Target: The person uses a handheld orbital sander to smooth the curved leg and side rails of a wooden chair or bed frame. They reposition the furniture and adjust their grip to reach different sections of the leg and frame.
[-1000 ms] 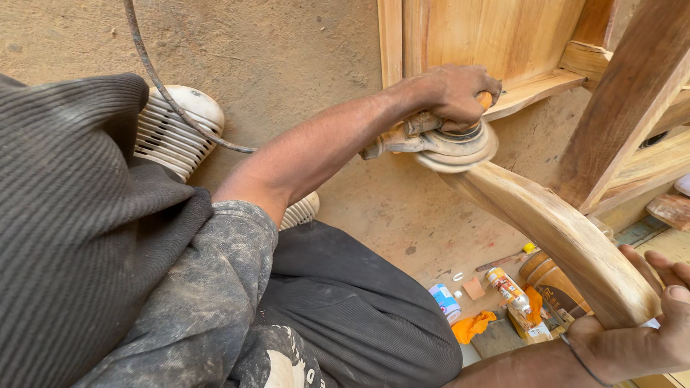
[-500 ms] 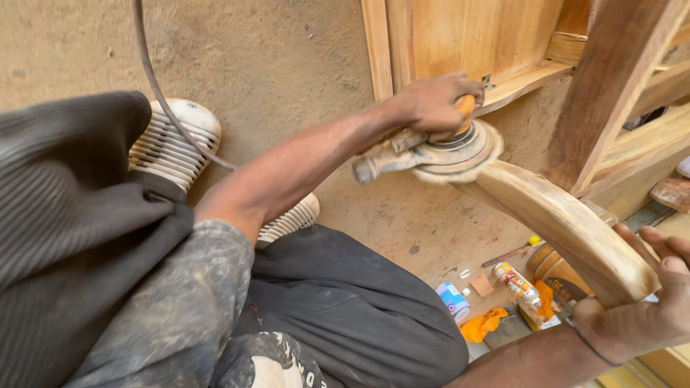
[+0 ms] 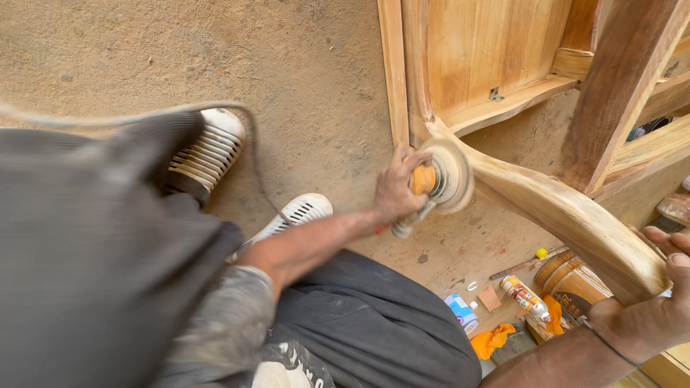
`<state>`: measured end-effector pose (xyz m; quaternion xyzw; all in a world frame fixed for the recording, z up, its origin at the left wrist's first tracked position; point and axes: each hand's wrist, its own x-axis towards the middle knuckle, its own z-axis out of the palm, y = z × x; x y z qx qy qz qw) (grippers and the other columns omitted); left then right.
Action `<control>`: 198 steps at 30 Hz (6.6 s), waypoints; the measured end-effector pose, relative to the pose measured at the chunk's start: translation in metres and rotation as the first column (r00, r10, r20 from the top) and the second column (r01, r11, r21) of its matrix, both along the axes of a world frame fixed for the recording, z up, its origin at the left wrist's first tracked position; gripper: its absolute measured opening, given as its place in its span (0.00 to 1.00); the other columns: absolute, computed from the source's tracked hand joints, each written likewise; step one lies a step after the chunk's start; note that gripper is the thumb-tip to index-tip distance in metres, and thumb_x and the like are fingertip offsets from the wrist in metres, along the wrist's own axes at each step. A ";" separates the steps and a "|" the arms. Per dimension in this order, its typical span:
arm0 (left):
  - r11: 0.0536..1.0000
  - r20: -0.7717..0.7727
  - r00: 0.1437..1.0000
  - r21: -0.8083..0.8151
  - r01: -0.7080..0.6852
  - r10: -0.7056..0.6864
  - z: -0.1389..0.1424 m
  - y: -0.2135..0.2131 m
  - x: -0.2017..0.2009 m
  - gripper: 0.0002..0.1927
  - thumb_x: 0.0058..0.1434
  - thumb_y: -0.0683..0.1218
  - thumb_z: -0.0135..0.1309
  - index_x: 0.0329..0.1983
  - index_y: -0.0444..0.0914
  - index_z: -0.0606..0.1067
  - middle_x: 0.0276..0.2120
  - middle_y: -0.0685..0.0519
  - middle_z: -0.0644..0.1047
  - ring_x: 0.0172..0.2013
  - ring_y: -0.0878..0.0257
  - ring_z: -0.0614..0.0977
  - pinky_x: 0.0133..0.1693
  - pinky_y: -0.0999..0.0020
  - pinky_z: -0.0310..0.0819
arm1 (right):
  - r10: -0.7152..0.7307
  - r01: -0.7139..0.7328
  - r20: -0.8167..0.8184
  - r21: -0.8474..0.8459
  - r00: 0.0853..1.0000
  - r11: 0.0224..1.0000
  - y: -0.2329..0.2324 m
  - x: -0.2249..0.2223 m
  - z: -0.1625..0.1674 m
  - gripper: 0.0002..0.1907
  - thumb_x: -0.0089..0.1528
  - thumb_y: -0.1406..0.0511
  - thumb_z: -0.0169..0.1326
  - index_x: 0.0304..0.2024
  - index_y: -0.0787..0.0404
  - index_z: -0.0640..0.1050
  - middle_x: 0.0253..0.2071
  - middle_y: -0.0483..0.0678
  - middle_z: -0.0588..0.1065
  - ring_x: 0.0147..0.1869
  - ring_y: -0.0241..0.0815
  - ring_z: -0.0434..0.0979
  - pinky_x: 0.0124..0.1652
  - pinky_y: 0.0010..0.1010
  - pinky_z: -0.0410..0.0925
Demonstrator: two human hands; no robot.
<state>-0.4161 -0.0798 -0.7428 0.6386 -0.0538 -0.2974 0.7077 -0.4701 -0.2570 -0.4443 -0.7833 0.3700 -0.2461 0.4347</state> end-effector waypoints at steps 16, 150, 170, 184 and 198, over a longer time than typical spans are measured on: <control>0.997 0.097 0.993 0.021 -0.069 0.067 -0.015 -0.006 0.037 0.31 0.40 0.45 0.61 0.53 0.50 0.73 0.44 0.49 0.70 0.45 0.48 0.80 0.46 0.53 0.79 | -0.026 0.025 0.007 0.056 1.000 0.998 -0.015 -0.017 -0.007 0.11 0.67 0.69 0.49 0.49 0.71 0.75 0.48 0.58 0.73 0.57 0.54 0.76 0.64 0.43 0.68; 0.898 -0.033 0.901 0.078 0.433 -0.432 0.084 -0.046 0.125 0.32 0.43 0.49 0.56 0.56 0.51 0.74 0.42 0.46 0.73 0.40 0.51 0.79 0.41 0.56 0.73 | -0.056 0.052 -0.063 -0.066 0.996 0.996 0.003 0.007 -0.002 0.18 0.60 0.68 0.45 0.43 0.74 0.80 0.50 0.66 0.80 0.55 0.54 0.79 0.61 0.44 0.75; 0.968 -0.090 0.966 0.085 -0.235 0.242 0.051 -0.036 -0.018 0.36 0.43 0.38 0.59 0.58 0.49 0.67 0.46 0.49 0.65 0.42 0.53 0.78 0.43 0.60 0.82 | -0.056 0.047 -0.057 -0.147 0.997 0.988 0.008 0.006 -0.002 0.19 0.60 0.69 0.46 0.43 0.77 0.82 0.50 0.67 0.80 0.52 0.53 0.79 0.60 0.44 0.74; 0.987 0.084 0.989 0.099 -0.127 0.119 -0.004 -0.024 0.035 0.32 0.41 0.41 0.60 0.53 0.50 0.70 0.44 0.53 0.66 0.40 0.55 0.79 0.40 0.58 0.83 | -0.052 0.049 -0.047 -0.063 0.998 0.997 0.002 -0.001 -0.002 0.18 0.62 0.68 0.45 0.46 0.74 0.81 0.50 0.63 0.78 0.56 0.54 0.79 0.61 0.46 0.74; 0.719 0.127 0.713 0.006 0.695 -0.690 0.010 -0.096 0.179 0.45 0.22 0.43 0.55 0.55 0.48 0.76 0.39 0.52 0.77 0.41 0.56 0.78 0.41 0.59 0.77 | -0.037 0.022 -0.062 -0.221 0.997 0.975 0.007 0.006 0.002 0.19 0.56 0.71 0.46 0.39 0.79 0.84 0.37 0.63 0.80 0.38 0.49 0.76 0.47 0.32 0.73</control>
